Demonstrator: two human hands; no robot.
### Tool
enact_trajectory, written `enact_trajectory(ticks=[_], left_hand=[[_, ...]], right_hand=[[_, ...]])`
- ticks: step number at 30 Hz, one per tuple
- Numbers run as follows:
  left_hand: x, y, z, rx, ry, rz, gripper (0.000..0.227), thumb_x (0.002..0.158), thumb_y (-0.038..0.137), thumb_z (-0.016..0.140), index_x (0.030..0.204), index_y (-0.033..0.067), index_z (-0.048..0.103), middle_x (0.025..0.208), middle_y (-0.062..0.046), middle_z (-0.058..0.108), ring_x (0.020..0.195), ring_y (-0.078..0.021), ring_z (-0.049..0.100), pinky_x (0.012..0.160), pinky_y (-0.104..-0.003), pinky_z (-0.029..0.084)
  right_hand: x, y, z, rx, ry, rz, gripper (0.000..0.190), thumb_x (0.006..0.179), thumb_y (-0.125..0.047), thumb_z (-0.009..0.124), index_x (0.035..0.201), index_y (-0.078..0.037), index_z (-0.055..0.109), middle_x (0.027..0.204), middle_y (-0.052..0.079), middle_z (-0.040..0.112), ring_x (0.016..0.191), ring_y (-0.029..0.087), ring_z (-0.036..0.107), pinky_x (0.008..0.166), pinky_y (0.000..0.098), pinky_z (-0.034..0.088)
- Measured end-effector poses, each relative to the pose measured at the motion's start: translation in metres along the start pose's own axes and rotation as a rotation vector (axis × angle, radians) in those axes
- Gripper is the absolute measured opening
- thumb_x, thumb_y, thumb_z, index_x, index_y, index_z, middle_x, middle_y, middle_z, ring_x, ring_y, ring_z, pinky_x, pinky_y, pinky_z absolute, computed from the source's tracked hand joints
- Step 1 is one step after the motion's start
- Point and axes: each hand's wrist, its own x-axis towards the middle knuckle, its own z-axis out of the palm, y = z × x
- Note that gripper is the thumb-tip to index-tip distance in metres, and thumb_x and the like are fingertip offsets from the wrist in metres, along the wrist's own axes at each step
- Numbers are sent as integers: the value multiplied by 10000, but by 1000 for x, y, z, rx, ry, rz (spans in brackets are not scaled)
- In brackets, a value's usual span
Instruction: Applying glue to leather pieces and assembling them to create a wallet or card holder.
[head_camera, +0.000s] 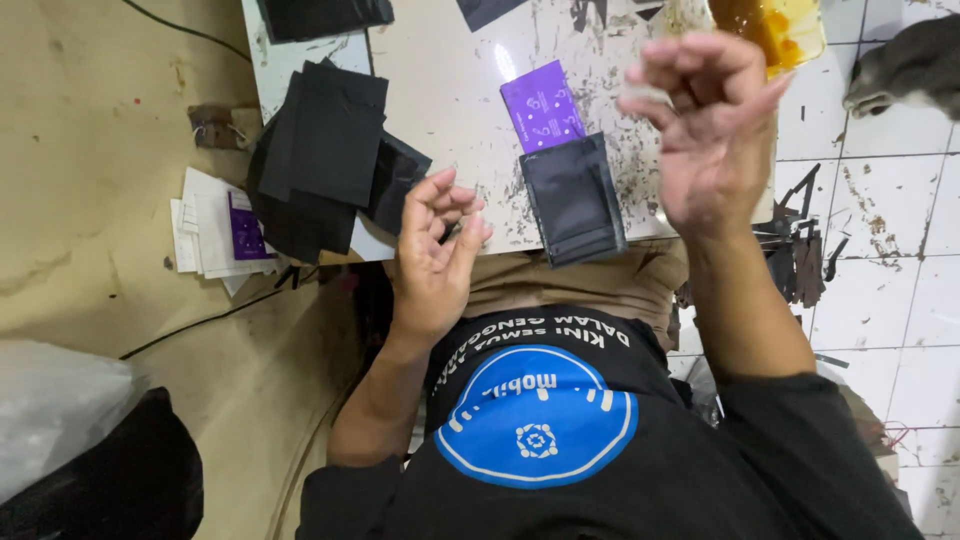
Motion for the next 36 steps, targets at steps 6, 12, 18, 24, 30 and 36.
enact_trajectory(ticks=[6,12,18,24,30,36], left_hand=[[-3,-23,12,-102,-8,-6,563,1031,47,596,1513,14,307,1400,-189,395,1378,-362,443,1107,-548,480],[9,-27,37,-166,-65,32,628,1026,41,586,1543,27,230,1485,-298,276,1450,-559,270,1118,-723,352],[29,-52,49,-205,24,-13,757,998,80,671,1589,91,197,1406,-276,392,1304,-386,476,1111,-562,429],[48,-57,60,41,-35,-87,550,951,174,721,1426,33,481,1083,-196,718,937,-134,696,846,-320,582],[47,-38,44,45,-80,13,331,945,139,734,1263,83,663,1029,-155,784,919,-162,762,750,-289,627],[38,2,9,135,-259,70,274,951,130,723,1218,164,677,985,-39,791,960,-58,722,820,-252,593]], right_hand=[[-44,-2,-31,-440,-159,210,366,1129,-230,382,1317,64,492,1254,228,594,1104,302,632,942,414,573],[-62,-14,-4,-675,-148,227,324,1108,-104,445,1352,91,531,1170,288,636,1084,369,670,862,464,597],[-63,-22,4,-642,-117,236,306,1093,-98,484,1331,83,551,1136,306,653,1066,372,679,859,479,591],[-64,-19,10,-616,-156,238,310,1065,-99,523,1338,43,566,1101,251,677,1051,336,689,848,470,605],[-45,2,-16,-750,-166,-27,373,1041,-30,606,1401,15,520,1200,228,615,1058,346,619,869,475,569],[-6,0,0,-450,-168,62,589,1041,-85,671,1510,-41,317,1210,74,589,1027,115,601,886,236,510]])
